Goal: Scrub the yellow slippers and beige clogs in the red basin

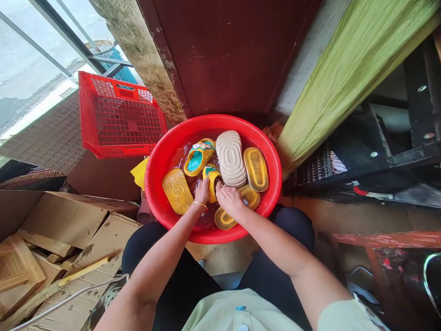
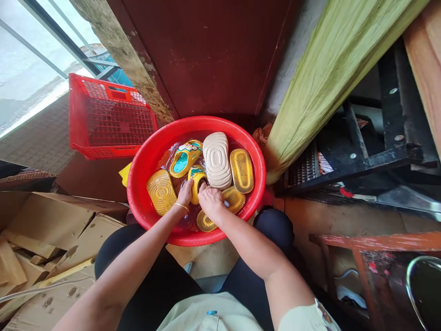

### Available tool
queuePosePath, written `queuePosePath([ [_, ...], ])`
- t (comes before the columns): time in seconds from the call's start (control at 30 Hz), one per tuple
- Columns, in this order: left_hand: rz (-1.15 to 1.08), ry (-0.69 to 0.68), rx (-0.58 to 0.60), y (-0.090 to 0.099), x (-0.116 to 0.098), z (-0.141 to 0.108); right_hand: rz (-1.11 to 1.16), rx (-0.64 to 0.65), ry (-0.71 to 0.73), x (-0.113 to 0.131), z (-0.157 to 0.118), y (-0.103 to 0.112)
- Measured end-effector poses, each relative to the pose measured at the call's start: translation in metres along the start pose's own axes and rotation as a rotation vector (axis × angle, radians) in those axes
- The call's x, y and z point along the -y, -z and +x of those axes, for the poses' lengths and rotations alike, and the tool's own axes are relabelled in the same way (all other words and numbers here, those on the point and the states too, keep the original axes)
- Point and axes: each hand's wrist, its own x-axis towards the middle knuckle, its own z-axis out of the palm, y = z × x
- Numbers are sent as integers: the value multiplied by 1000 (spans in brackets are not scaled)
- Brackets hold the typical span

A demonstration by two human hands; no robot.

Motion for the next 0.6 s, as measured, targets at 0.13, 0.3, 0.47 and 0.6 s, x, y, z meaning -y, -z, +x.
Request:
queuePosePath([
  [0.13,69,-50,-36,3,-1,3,-50,-39,49,-1,-11,5],
  [0.3,39,-162,-33,5,-5,3,-109,-20,129,-2,-28,22],
  [0.47,31,-158,-42,9,-15,1,-128,29,208,-8,-53,43],
  [0.6,-17,-2,8,12,-21,3,-19,120,250,-38,-65,63],
])
